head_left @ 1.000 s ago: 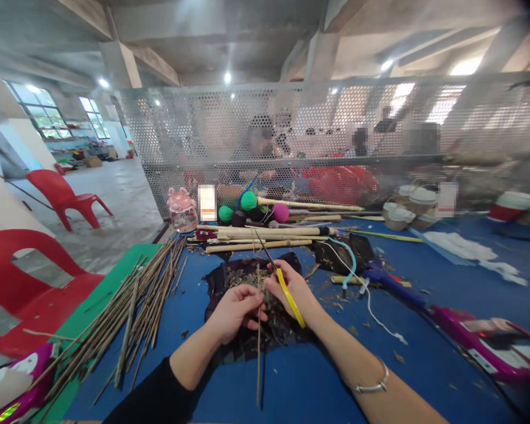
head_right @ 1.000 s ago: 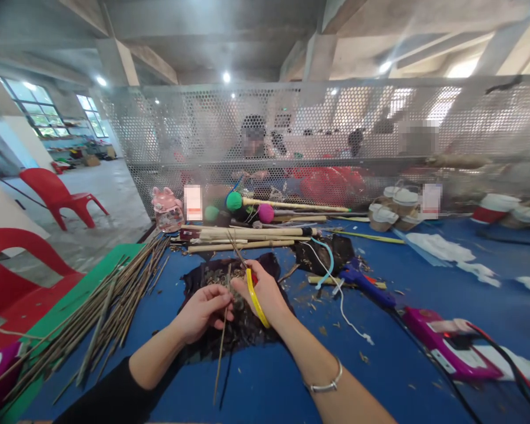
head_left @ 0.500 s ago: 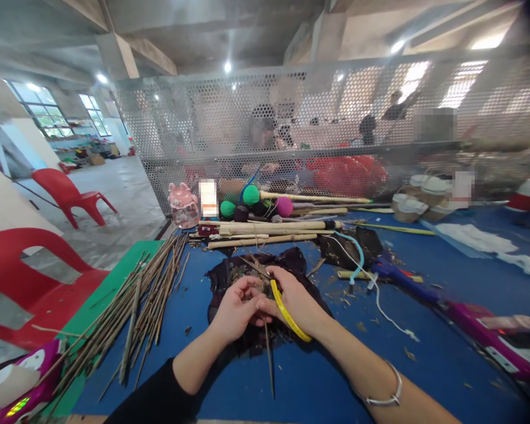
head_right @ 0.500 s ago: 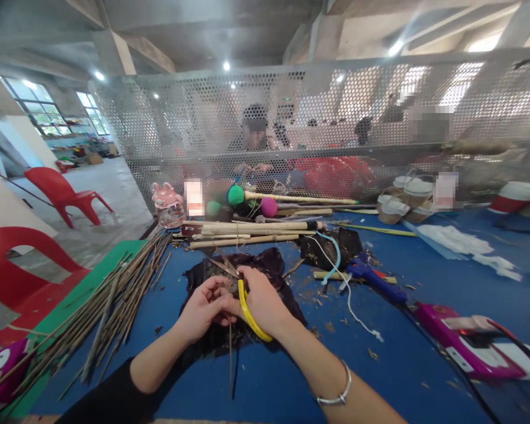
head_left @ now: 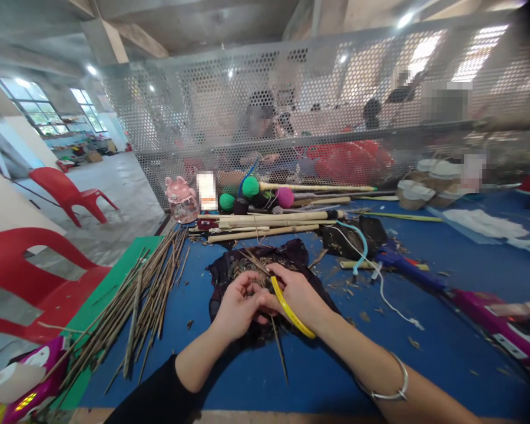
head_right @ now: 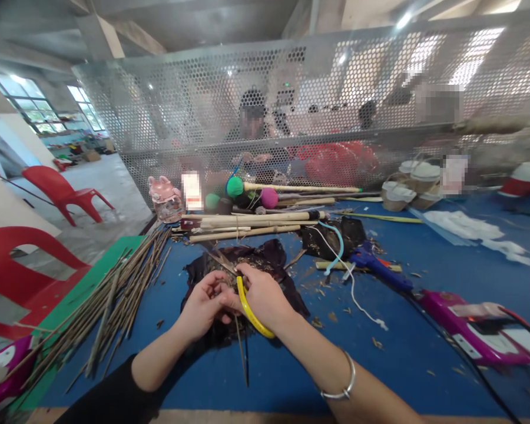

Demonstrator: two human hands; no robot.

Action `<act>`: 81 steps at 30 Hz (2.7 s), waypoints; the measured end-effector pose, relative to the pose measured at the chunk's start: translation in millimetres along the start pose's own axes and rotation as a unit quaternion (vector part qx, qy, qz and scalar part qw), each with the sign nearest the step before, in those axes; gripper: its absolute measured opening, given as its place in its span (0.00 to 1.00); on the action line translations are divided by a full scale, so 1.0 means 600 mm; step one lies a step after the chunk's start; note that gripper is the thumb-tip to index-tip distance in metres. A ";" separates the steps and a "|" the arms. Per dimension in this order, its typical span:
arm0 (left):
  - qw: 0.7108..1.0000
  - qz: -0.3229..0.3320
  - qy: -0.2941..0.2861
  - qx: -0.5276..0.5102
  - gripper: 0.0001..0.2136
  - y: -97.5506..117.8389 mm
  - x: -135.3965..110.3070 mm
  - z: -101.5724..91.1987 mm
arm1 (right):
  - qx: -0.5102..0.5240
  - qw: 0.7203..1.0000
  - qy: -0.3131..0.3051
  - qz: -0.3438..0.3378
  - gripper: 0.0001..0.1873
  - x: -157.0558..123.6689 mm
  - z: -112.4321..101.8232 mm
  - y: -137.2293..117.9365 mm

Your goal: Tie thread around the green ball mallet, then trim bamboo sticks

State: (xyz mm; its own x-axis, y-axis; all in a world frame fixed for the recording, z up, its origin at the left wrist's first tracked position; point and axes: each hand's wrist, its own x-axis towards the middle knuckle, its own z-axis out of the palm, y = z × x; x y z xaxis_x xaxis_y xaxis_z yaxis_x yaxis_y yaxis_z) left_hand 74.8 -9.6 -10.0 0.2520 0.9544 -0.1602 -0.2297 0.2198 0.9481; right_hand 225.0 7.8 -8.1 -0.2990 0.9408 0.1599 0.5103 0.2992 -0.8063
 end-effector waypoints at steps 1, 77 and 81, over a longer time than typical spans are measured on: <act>1.000 0.003 0.000 0.001 0.20 0.000 0.000 0.000 | -0.012 1.000 0.005 -0.004 0.23 0.001 0.000 0.004; 0.989 0.057 0.122 0.068 0.19 0.006 0.006 -0.012 | -0.155 0.987 0.004 -0.027 0.20 -0.001 0.000 -0.007; 0.987 0.062 0.136 0.057 0.17 0.006 0.007 -0.014 | -0.192 0.981 0.014 -0.020 0.23 -0.002 0.001 -0.010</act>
State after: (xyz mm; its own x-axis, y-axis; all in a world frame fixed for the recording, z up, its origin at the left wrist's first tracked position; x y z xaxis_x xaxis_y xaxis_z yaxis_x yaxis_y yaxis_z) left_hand 67.3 -3.3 -9.3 -0.0370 0.9950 -0.0932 -0.1320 0.0876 0.9874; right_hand 221.7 4.6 -3.8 -0.3053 0.9298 0.2058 0.7662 0.3681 -0.5267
